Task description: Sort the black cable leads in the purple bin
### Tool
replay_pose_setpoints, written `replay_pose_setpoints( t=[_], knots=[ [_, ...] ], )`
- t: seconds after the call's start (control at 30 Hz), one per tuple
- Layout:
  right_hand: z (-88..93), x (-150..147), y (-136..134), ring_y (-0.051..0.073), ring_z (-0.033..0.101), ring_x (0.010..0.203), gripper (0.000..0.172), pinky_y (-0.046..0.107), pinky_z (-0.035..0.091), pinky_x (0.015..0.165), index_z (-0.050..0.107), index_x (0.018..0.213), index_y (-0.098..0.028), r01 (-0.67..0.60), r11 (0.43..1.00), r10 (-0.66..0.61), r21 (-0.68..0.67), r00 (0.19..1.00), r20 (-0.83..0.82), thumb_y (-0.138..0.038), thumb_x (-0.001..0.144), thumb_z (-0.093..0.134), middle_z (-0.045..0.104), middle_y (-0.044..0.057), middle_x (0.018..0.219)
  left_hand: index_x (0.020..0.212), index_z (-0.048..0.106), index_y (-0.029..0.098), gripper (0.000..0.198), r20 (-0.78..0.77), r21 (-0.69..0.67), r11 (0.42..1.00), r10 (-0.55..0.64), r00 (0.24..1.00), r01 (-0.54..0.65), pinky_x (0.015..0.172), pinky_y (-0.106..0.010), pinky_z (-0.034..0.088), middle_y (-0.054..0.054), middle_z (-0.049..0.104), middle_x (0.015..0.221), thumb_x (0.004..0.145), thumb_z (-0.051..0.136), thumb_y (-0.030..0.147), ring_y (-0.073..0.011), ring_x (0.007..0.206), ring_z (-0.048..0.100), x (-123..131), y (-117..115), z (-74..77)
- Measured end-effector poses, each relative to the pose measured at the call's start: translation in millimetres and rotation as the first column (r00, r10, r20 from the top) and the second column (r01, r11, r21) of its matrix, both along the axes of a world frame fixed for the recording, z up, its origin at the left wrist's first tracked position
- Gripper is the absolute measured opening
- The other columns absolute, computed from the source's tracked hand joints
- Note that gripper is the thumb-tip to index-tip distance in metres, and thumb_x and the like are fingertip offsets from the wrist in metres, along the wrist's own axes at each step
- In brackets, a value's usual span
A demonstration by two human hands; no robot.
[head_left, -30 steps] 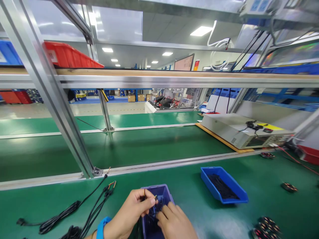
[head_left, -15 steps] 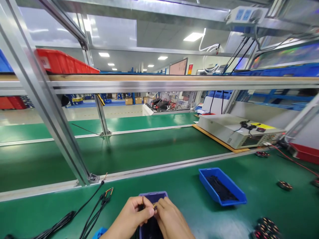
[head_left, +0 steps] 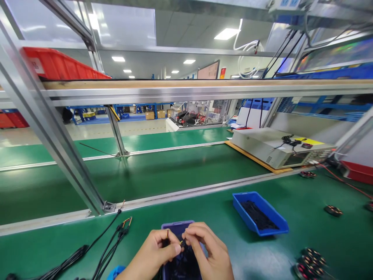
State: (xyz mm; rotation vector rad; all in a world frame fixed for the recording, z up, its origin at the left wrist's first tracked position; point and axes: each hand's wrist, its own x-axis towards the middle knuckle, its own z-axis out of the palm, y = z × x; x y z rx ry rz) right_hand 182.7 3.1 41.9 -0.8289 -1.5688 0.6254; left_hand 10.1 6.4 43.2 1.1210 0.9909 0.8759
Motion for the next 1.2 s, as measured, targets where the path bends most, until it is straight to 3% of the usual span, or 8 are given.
replay_pose_setpoints(
  t=[0.2,0.37,0.63,1.03,1.2],
  knots=[
    [-2.5,-7,-1,0.018,0.068,0.074,0.017,0.022,0.055,0.055,0.07,0.087,-0.021,0.051,0.999,-0.051,-0.004,0.996,-0.071,-0.029,0.097,0.058,0.068,0.006,0.081,0.066,0.062,0.015,0.049,0.007,-0.006,1.0,0.009,1.0,-0.009,0.052,-0.022,0.03,0.002,0.057,0.062,0.067,0.079,0.06,-0.01,0.056,0.043,2,-2,7.2],
    [-1.2,-4,-2,0.018,0.068,0.075,0.015,0.023,0.056,0.06,0.069,0.088,-0.021,0.002,1.0,-0.002,-0.011,0.999,-0.034,-0.023,0.097,0.057,0.067,0.006,0.084,0.067,0.062,0.015,0.049,0.008,0.001,1.0,0.015,1.0,-0.015,0.051,-0.022,0.029,0.002,0.056,0.061,0.066,0.079,0.061,-0.0103,0.056,0.043,2,-2,5.6],
    [-4.4,-8,-3,0.018,0.068,0.077,0.017,0.022,0.055,0.058,0.069,0.085,-0.021,0.038,0.999,-0.039,-0.016,0.996,-0.085,-0.026,0.097,0.058,0.066,0.005,0.083,0.068,0.063,0.015,0.047,0.012,0.007,1.0,0.012,1.0,-0.012,0.051,-0.022,0.029,0.002,0.055,0.06,0.067,0.079,0.059,-0.0107,0.056,0.044,1,-2,2.8],
    [-8.4,2,0,0.017,0.069,0.08,0.016,0.022,0.056,0.065,0.066,0.092,-0.022,-0.001,1.0,-0.001,0.031,0.997,0.072,-0.011,0.095,0.054,0.067,0.004,0.088,0.066,0.063,0.014,0.046,0.046,0.022,1.0,0.016,0.999,-0.017,0.052,-0.022,0.027,0.003,0.055,0.06,0.067,0.081,0.056,-0.0095,0.056,0.042,2,-4,6.8],
    [-0.1,3,0,0.016,0.07,0.081,0.02,0.021,0.056,0.073,0.068,0.094,-0.024,-0.051,0.998,0.047,0.043,0.993,0.108,-0.007,0.091,0.057,0.071,0.002,0.088,0.064,0.062,0.014,0.046,0.044,0.048,0.998,0.048,0.998,-0.05,0.052,-0.022,0.027,0.003,0.054,0.06,0.065,0.082,0.056,-0.0092,0.056,0.041,2,-3,3.9]
  ],
)
